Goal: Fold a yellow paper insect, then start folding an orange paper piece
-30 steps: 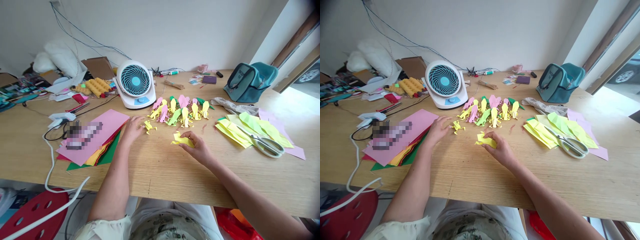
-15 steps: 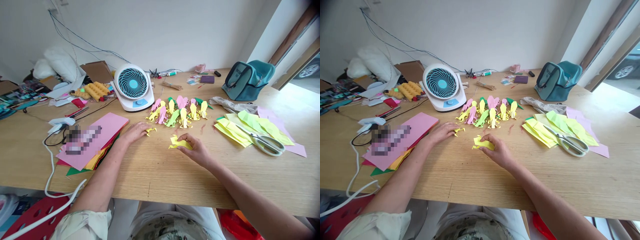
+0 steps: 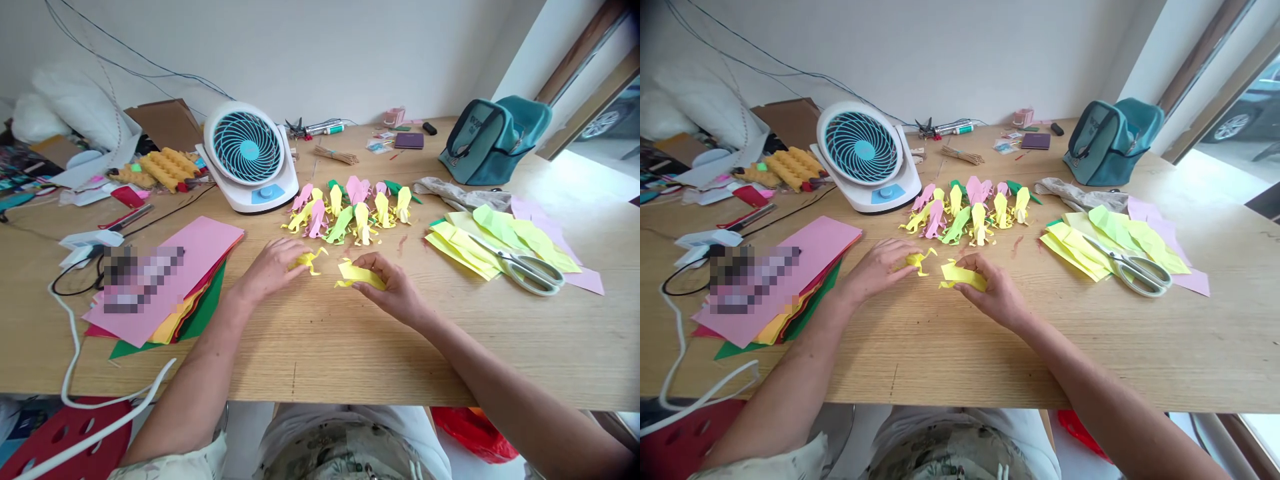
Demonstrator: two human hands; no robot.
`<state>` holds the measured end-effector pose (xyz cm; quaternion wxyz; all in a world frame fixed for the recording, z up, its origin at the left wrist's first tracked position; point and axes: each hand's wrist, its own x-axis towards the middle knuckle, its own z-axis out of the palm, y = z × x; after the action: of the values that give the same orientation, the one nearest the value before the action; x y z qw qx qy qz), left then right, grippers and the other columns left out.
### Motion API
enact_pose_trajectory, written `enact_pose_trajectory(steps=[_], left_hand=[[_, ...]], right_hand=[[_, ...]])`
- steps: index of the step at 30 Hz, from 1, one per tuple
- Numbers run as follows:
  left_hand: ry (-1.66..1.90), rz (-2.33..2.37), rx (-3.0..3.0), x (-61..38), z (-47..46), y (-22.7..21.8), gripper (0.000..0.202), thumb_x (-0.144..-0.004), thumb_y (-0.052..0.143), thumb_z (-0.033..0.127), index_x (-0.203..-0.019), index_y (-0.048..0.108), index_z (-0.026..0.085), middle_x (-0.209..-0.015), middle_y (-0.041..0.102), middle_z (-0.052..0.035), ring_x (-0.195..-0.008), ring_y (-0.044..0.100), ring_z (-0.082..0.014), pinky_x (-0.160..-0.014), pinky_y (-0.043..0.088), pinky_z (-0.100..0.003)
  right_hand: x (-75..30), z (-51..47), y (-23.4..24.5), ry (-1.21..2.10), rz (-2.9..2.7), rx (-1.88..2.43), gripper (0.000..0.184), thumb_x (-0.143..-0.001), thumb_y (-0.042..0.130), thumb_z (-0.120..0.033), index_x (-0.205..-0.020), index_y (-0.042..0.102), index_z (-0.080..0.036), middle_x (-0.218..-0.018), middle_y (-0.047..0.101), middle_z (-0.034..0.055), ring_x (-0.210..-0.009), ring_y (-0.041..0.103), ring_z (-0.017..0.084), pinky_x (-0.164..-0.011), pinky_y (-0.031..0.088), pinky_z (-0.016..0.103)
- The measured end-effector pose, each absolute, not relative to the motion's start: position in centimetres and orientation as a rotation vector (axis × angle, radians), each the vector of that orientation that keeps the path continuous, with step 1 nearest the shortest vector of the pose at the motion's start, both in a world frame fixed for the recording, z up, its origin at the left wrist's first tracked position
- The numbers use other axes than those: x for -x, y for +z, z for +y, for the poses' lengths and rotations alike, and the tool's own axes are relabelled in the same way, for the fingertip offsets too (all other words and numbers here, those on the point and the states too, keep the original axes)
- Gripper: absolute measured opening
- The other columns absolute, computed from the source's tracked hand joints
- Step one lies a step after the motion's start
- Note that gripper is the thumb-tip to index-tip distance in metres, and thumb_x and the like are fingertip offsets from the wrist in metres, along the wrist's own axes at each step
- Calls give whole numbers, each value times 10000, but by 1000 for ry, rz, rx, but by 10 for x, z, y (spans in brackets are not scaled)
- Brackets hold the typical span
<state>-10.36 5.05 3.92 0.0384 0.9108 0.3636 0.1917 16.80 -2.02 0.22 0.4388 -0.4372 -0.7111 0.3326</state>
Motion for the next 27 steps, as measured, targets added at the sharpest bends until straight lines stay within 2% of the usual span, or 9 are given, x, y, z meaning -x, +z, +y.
enact_pose_trajectory(steps=[9, 16, 21, 27], left_hand=[[653, 1004, -2737, 73, 20, 43, 247, -878, 662, 314, -1111, 685, 236, -1048, 711, -49, -999, 619, -223, -896, 425, -370], [697, 977, -2680, 72, 17, 38, 260, -888, 657, 353, -1114, 680, 228, -1053, 706, -59, -1009, 626, -227, -895, 434, -364], [747, 973, -2643, 69, 14, 36, 316, -869, 677, 386, -1142, 648, 228, -1077, 711, -57, -1023, 627, -230, -897, 434, -360], [741, 975, -2654, 69, 14, 37, 271, -869, 677, 380, -1089, 653, 223, -1048, 704, -54, -1020, 618, -231, -908, 437, -368]], right_hand=[[-170, -20, 9, 529, -1890, 1193, 230, -857, 661, -330, -1063, 608, -243, -1052, 699, 58, -939, 652, 223, -831, 493, 343], [-167, -23, 11, 520, -1951, 1139, 167, -890, 632, -323, -1039, 609, -251, -998, 693, 44, -905, 654, 208, -800, 492, 313], [-165, -25, 9, 498, -1966, 1144, 245, -883, 641, -308, -1117, 600, -249, -1001, 695, 46, -890, 660, 206, -784, 492, 310], [-165, -26, 9, 488, -1986, 1113, 200, -906, 617, -317, -1088, 636, -236, -959, 672, 58, -834, 647, 193, -737, 494, 296]])
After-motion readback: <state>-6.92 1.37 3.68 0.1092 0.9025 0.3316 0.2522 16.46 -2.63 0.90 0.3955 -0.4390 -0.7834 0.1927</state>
